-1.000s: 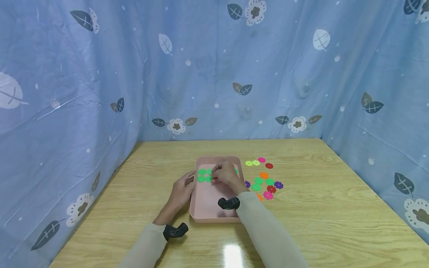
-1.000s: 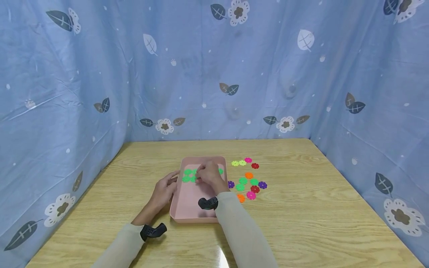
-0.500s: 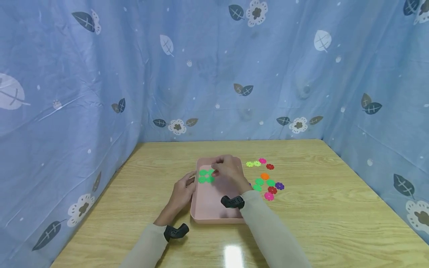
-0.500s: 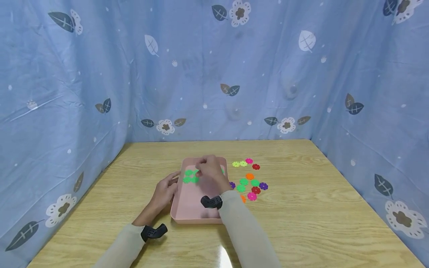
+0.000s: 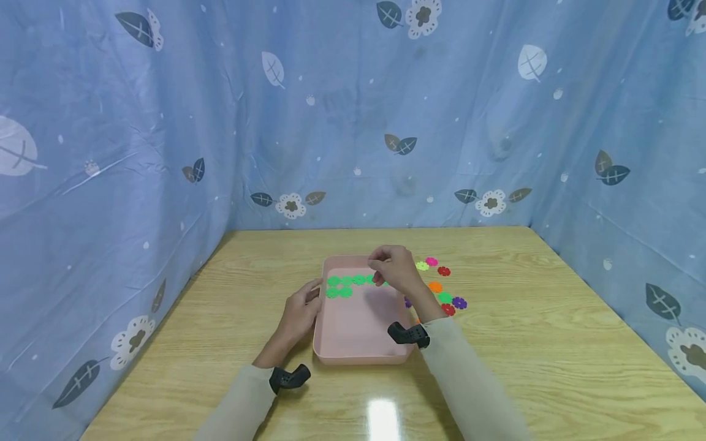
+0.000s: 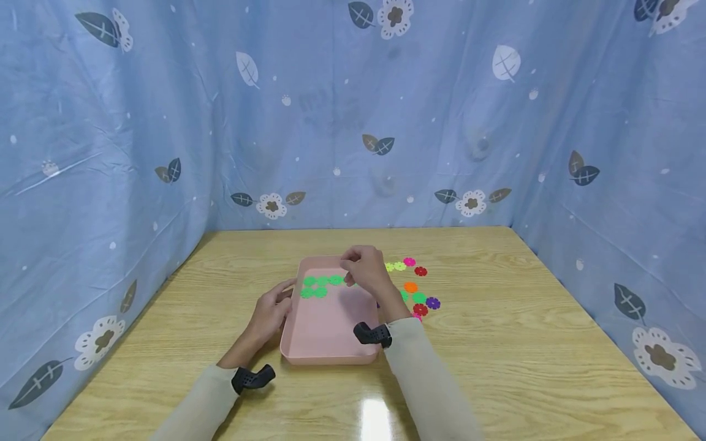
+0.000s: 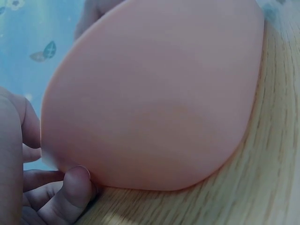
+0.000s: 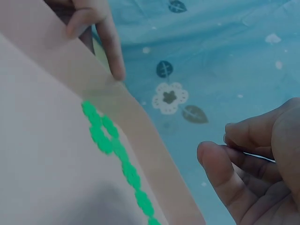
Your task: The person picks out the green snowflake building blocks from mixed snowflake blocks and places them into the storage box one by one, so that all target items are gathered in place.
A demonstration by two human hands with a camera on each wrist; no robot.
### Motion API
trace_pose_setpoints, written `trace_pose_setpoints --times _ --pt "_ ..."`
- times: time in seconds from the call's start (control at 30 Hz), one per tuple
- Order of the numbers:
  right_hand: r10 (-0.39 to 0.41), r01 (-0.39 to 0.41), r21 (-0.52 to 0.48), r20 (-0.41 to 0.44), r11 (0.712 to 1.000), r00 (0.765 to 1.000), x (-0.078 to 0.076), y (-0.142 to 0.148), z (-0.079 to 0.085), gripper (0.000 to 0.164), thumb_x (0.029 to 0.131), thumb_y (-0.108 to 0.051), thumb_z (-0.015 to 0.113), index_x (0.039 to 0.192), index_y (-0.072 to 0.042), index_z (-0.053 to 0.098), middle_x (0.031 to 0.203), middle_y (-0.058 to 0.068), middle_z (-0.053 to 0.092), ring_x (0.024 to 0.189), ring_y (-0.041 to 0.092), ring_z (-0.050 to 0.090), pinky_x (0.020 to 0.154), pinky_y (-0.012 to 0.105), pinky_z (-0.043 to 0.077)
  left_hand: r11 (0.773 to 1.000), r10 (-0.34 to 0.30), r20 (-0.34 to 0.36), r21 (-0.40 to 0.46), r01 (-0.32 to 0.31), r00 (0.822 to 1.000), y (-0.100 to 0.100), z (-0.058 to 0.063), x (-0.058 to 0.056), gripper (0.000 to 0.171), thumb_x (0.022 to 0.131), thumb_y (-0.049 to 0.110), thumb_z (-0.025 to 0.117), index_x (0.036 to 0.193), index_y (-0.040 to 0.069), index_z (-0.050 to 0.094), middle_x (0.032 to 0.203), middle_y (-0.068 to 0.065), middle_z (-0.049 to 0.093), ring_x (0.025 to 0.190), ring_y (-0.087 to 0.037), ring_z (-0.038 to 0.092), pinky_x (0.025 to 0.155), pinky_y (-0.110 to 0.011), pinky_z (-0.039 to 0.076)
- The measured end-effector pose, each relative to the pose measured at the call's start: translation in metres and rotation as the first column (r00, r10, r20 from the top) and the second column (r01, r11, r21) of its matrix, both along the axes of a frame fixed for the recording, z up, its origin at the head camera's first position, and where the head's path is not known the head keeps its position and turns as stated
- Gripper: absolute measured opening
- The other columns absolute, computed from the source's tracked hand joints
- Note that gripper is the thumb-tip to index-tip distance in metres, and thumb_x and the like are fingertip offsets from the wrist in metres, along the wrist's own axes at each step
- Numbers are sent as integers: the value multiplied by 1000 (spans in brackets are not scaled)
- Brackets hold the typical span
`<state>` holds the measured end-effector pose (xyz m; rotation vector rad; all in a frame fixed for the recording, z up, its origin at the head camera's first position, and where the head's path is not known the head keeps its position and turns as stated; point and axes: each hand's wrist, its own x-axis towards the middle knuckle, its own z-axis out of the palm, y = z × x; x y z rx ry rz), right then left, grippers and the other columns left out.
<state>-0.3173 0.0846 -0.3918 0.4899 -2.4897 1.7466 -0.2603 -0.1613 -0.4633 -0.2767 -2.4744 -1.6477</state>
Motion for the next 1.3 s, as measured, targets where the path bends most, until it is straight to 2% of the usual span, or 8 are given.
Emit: trace_pose_setpoints --times 0.23,0.53,0.67,0.83,0.97,1.1,1.2,1.3 --pt "-65 66 19 -45 998 997 9 26 -9 15 98 -11 64 107 1 69 94 20 64 69 48 64 51 36 56 1000 -3 3 6 3 1000 0 -2 0 55 97 10 46 152 4 44 143 -24 56 129 -39 58 100 -48 52" --pt "-143 153 101 -107 983 984 2 57 -15 15 98 -11 64 105 1 69 96 14 66 63 33 66 50 32 51 1000 10 17 6 -10 1000 2 4 -1 56 97 11 46 152 5 45 143 -22 57 130 -37 58 102 -48 51" --pt "-124 130 162 -44 978 991 -3 74 -18 14 96 -11 65 104 0 69 97 15 68 66 38 68 50 30 51 1000 7 2 8 -7 1000 2 4 -3 56 96 11 46 152 5 45 143 -22 57 130 -37 57 102 -48 51" --pt "-63 49 260 46 964 997 -9 97 -24 21 94 -7 63 110 6 68 101 16 67 61 29 65 51 32 51 1000 -4 5 4 4 1000 2 3 -3 57 95 12 46 152 5 45 142 -22 57 130 -37 57 102 -48 51" --pt "-49 11 291 125 957 991 -13 111 -31 23 93 -6 63 111 5 69 100 17 67 61 24 62 53 32 52 1000 5 11 -7 -5 1000 1 3 -2 57 95 12 46 152 5 45 142 -22 58 130 -37 58 102 -48 51" --pt "-51 -7 283 197 959 979 -15 119 -37 26 85 1 66 110 3 69 102 17 65 59 21 56 53 29 50 1000 7 6 -8 -7 1000 -1 3 -2 57 95 11 46 152 5 45 142 -22 58 129 -37 58 100 -49 52" --pt "-44 -25 303 219 953 975 -15 123 -40 32 77 7 66 109 1 69 105 17 65 56 19 50 52 29 48 1000 4 7 -7 -4 1000 -1 2 -2 57 94 11 46 152 6 46 142 -22 58 129 -37 58 100 -48 52" --pt "-48 -30 336 223 942 974 -14 124 -42 33 76 9 66 108 0 70 107 17 66 56 20 47 52 29 46 1000 2 12 -8 -2 1000 -2 -1 -3 58 94 11 46 152 5 45 142 -22 58 130 -37 58 100 -48 52"
